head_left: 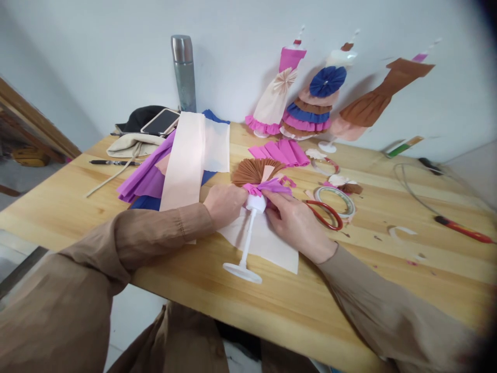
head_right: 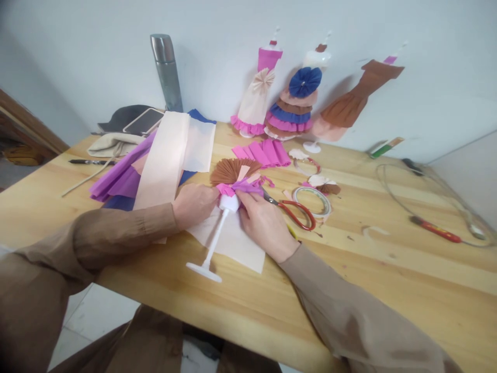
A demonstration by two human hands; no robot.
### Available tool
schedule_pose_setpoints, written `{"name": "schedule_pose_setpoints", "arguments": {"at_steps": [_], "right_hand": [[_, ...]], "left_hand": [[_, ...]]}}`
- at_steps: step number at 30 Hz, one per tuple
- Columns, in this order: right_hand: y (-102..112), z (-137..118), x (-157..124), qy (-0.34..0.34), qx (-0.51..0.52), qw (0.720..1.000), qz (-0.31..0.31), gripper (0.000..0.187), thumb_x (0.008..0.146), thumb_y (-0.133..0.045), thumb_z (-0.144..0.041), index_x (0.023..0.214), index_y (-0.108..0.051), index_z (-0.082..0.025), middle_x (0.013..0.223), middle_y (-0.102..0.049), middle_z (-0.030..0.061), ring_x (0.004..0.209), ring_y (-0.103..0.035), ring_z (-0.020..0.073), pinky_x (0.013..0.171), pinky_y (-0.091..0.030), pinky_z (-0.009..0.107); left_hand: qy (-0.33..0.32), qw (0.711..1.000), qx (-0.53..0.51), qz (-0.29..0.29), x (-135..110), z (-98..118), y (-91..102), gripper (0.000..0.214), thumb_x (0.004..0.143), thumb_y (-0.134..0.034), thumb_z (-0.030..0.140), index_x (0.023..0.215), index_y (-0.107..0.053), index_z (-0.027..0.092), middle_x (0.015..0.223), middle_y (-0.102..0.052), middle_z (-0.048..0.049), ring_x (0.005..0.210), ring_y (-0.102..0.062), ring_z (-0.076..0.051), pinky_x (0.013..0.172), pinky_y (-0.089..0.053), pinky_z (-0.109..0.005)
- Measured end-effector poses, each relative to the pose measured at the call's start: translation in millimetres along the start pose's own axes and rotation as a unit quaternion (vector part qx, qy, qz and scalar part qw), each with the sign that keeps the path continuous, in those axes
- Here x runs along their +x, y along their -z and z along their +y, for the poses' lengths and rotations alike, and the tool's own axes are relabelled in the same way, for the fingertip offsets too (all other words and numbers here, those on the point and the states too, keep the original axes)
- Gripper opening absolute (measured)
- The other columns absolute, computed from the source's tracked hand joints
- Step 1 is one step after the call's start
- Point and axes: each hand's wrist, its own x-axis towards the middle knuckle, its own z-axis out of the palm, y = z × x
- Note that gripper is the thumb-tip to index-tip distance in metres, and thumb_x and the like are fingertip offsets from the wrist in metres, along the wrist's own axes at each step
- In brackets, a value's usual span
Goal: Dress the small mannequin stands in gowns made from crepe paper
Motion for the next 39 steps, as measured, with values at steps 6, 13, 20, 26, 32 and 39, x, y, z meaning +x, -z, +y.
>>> {"name": "schedule_pose_setpoints", "arguments": {"at_steps": [6,13,20,26,32,39], "right_hand": [[-0.9,2.2,-0.2,0.014,-0.057,0.998,0.031,0.037,0.091,-0.046,-0.013,0.122,-0.067,-0.013,0.106,-0.071,0.0118,0.090,-0.068,0.0259,0.072,-0.053,0.035],[1.9,1.4,0.4,0.029,-0.116,0.991,0.061,0.030,0.090,-0.048,-0.011,0.105,-0.073,-0.016,0.093,-0.070,0.0088,0.074,-0.066,0.0210,0.054,-0.044,0.030],[-4.3,1.0,-0.7,0.054,-0.083,0.993,0.064,0.030,0.090,-0.048,-0.012,0.113,-0.068,-0.010,0.102,-0.071,0.0116,0.083,-0.068,0.0222,0.058,-0.049,0.030],[-4.3,2.8,-0.3,0.066,-0.086,0.991,0.083,0.027,0.090,-0.048,-0.011,0.105,-0.071,-0.012,0.096,-0.070,0.0111,0.078,-0.067,0.0214,0.055,-0.048,0.030],[-2.0,3.0,0.4,0.070,-0.069,0.990,0.098,0.025,0.088,-0.050,-0.008,0.098,-0.072,-0.013,0.089,-0.067,0.0102,0.076,-0.065,0.0201,0.057,-0.048,0.029],[-4.6,6.4,1.4,0.074,0.030,0.991,0.107,0.023,0.091,-0.050,-0.010,0.098,-0.072,-0.013,0.097,-0.069,0.0124,0.090,-0.067,0.0226,0.074,-0.053,0.033]], "left_hand": [[-0.019,0.999,-0.035,-0.015,0.8,-0.9,-2.8,0.027,0.092,-0.042,0.019,0.095,-0.069,0.014,0.091,-0.073,-0.0127,0.086,-0.070,-0.025,0.071,-0.051,-0.032],[-0.035,0.999,-0.026,0.008,-1.5,-0.7,0.5,0.025,0.090,-0.043,0.016,0.093,-0.068,0.013,0.090,-0.073,-0.0137,0.085,-0.070,-0.027,0.068,-0.049,-0.033],[0.007,1.000,0.007,0.028,3.7,-3.4,-1.5,0.027,0.089,-0.042,0.017,0.096,-0.068,0.013,0.090,-0.073,-0.0145,0.084,-0.070,-0.029,0.066,-0.049,-0.034],[0.027,0.997,-0.011,0.073,8.4,-5.7,-9.1,0.028,0.092,-0.042,0.024,0.099,-0.067,0.016,0.092,-0.073,-0.0100,0.083,-0.070,-0.027,0.063,-0.045,-0.032],[0.032,0.994,-0.049,0.091,7.3,-6.0,-9.3,0.026,0.090,-0.045,0.025,0.095,-0.069,0.018,0.091,-0.074,-0.0081,0.083,-0.069,-0.025,0.062,-0.040,-0.032],[0.058,0.978,-0.138,0.143,12.0,-7.2,-9.0,0.018,0.083,-0.054,0.026,0.075,-0.067,0.017,0.080,-0.071,-0.0068,0.078,-0.065,-0.020,0.065,-0.041,-0.029]]}}
